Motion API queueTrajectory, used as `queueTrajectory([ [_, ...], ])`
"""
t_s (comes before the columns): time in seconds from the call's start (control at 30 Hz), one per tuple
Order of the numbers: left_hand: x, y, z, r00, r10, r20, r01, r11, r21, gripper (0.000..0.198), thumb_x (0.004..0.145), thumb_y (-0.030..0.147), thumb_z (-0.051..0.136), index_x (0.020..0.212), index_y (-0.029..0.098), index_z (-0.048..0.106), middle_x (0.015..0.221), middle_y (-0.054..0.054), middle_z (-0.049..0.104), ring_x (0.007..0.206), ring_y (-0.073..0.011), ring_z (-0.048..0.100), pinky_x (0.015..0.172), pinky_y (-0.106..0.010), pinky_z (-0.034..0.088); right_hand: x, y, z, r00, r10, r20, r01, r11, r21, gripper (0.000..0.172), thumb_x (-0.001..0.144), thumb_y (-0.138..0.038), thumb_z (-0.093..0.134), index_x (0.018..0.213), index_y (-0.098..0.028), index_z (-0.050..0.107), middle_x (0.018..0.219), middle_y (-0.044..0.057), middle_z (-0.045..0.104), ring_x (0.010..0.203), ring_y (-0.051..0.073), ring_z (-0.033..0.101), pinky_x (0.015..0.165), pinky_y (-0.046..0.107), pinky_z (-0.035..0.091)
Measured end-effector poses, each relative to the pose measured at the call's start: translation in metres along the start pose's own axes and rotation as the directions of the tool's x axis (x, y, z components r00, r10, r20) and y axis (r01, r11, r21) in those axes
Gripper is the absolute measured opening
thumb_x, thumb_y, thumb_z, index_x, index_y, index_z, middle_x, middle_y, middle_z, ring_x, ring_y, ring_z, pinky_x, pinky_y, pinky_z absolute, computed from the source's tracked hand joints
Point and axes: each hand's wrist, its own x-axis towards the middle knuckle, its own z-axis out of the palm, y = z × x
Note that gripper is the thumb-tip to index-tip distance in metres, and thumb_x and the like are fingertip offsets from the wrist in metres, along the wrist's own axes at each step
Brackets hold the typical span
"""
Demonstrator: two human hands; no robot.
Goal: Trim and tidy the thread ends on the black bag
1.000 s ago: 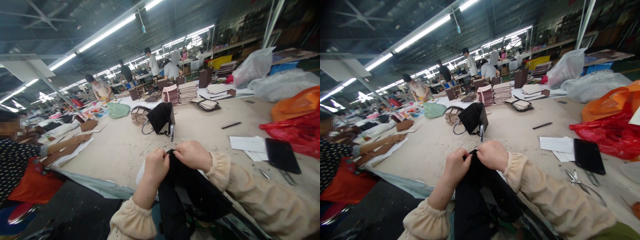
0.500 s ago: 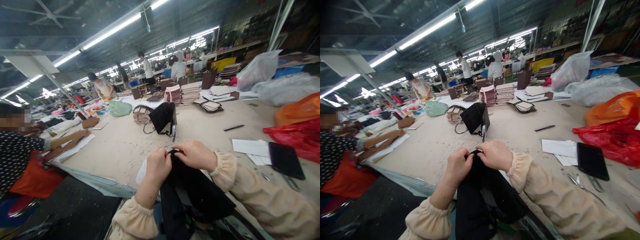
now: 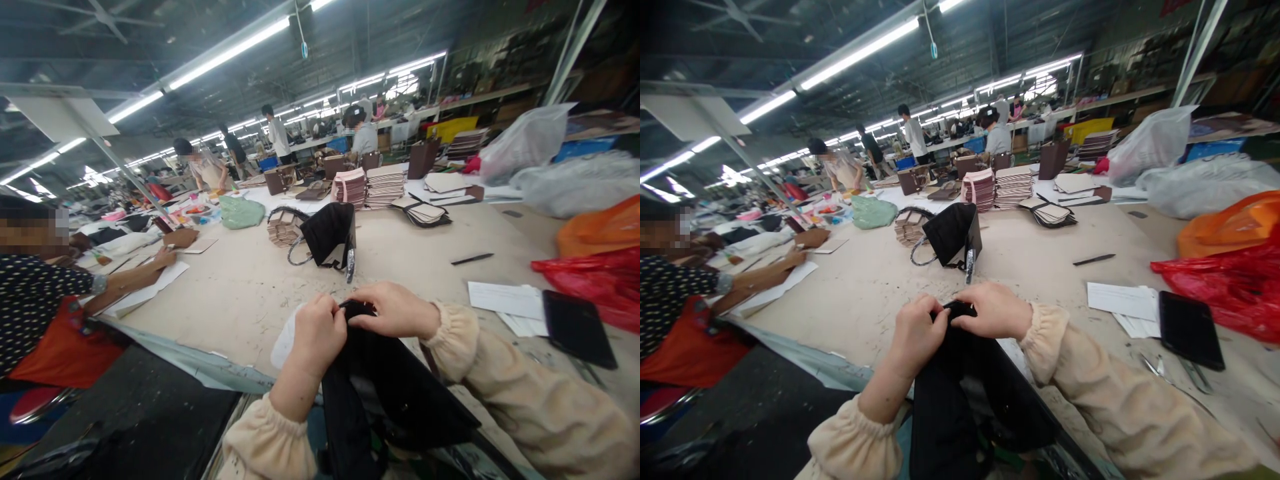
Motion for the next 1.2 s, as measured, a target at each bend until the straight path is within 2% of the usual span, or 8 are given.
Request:
queueTrajectory([
  [0.23,0.0007,0.0001,-0.0016,1.000,0.026,0.008,-0.026,0.999,-0.025,0.012,0.075,0.017,0.052,0.062,0.019,0.051,0.068,0.000,0.056,0.066,-0.0127,0.053,0.061,-0.024,0.036,0.0057,-0.0022,0.0007,0.999,-0.017,-0.039,0.014,0.998,-0.064,0.024,0.083,-0.029,0.049,0.094,-0.021,0.068,0.087,0.003,0.069,0.081,0.016,0.061,0.071,0.024,0.041],
  [0.47,0.0000,-0.0013,-0.0003,0.999,0.029,0.016,-0.029,0.999,0.021,0.011,0.077,0.019,0.052,0.066,0.019,0.052,0.070,0.000,0.057,0.068,-0.0136,0.054,0.062,-0.025,0.036,0.0043,-0.0031,0.0037,0.997,-0.025,-0.075,0.013,0.987,-0.158,0.027,0.084,-0.026,0.047,0.105,-0.022,0.064,0.096,0.004,0.068,0.090,0.017,0.060,0.077,0.026,0.041],
  [0.7,0.0008,-0.0002,-0.0008,0.999,0.026,0.038,-0.029,0.998,0.064,0.009,0.078,0.021,0.052,0.069,0.020,0.053,0.072,-0.001,0.059,0.070,-0.0150,0.055,0.062,-0.026,0.035,0.0045,-0.0044,0.0032,0.997,-0.023,-0.070,0.005,0.969,-0.247,0.024,0.085,-0.026,0.044,0.092,-0.020,0.067,0.086,0.004,0.068,0.082,0.018,0.060,0.071,0.026,0.039],
  [0.93,0.0022,0.0011,-0.0010,0.999,0.019,0.040,-0.022,0.995,0.098,0.008,0.078,0.022,0.052,0.070,0.020,0.053,0.072,-0.001,0.060,0.070,-0.0156,0.056,0.061,-0.026,0.035,0.0058,-0.0051,0.0027,0.998,-0.016,-0.055,0.000,0.962,-0.273,0.026,0.085,-0.027,0.043,0.087,-0.019,0.067,0.084,0.005,0.068,0.080,0.018,0.060,0.070,0.026,0.039],
  [1.07,0.0024,0.0007,-0.0018,0.999,-0.007,0.038,0.005,0.998,0.063,0.007,0.076,0.021,0.055,0.070,0.021,0.054,0.070,0.000,0.061,0.068,-0.0151,0.056,0.060,-0.026,0.035,0.0066,-0.0052,0.0026,0.999,-0.003,-0.043,-0.009,0.961,-0.275,0.026,0.084,-0.028,0.043,0.088,-0.019,0.068,0.084,0.006,0.069,0.081,0.018,0.061,0.070,0.026,0.038],
  [1.2,0.0013,-0.0013,-0.0029,0.998,-0.057,0.036,0.058,0.997,-0.048,0.007,0.075,0.023,0.058,0.069,0.021,0.056,0.065,0.002,0.060,0.062,-0.0125,0.054,0.059,-0.024,0.035,0.0066,-0.0049,0.0027,0.999,0.010,-0.051,-0.023,0.965,-0.261,0.027,0.084,-0.028,0.044,0.091,-0.019,0.068,0.086,0.006,0.069,0.083,0.018,0.061,0.072,0.026,0.038],
])
